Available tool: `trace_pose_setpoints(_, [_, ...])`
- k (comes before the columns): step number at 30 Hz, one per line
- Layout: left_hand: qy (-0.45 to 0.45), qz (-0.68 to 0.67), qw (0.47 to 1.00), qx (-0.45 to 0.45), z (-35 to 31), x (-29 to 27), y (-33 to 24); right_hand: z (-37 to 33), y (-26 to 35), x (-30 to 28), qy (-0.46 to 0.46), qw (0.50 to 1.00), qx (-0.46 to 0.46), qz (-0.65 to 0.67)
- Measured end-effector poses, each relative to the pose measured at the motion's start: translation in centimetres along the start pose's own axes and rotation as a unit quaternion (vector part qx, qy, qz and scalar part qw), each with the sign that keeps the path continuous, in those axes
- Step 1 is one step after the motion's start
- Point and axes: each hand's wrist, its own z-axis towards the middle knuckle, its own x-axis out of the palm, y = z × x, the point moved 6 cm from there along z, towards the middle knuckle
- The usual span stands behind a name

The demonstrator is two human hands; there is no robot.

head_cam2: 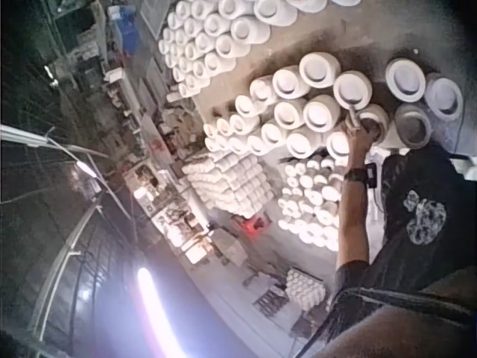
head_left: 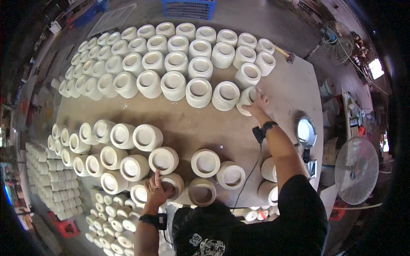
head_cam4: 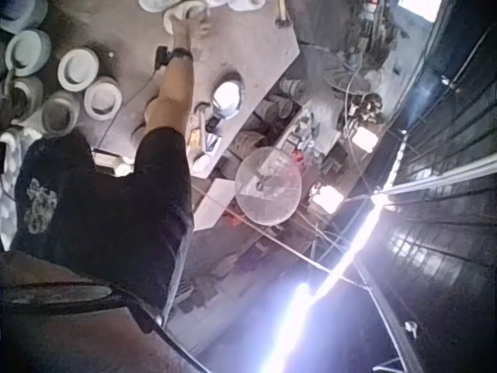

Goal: The person picks up a ceramic pot, wipes the bottom, and places it on a table before stacking several pots onto a wooden pallet. They then return to the table to continue wiping the bottoms of the remaining ceramic pots and arranging them.

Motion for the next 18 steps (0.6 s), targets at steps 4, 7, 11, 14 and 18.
trace_pose_setpoints(4, [0.002, 0.004, 1.000, -0.003, 0.4, -0.2, 0.0, -3.6, -3.8, 1.6, 0.155, 0.860, -0.011, 0.486])
trace_pose_setpoints(7, [-0.004, 0.005, 1.000, -0.002, -0.2, -0.5, 0.5, -11.1, -3.2, 1.1, 0.301, 0.576, 0.149, 0.745])
trace_pose_setpoints(11, [0.037, 0.004, 0.999, -0.018, 0.2, -0.2, 0.2, -16.9, 0.7, -1.1, 0.307, 0.453, 0.039, 0.836])
trace_pose_setpoints(14, [0.051, 0.010, 0.998, -0.020, 0.4, -0.1, 0.2, -19.2, 3.6, -2.4, 0.299, 0.284, 0.063, 0.909])
trace_pose_setpoints(18, [0.057, 0.024, 0.998, -0.028, 0.4, 0.6, 1.0, -21.0, 4.5, -2.7, 0.346, 0.269, 0.026, 0.898])
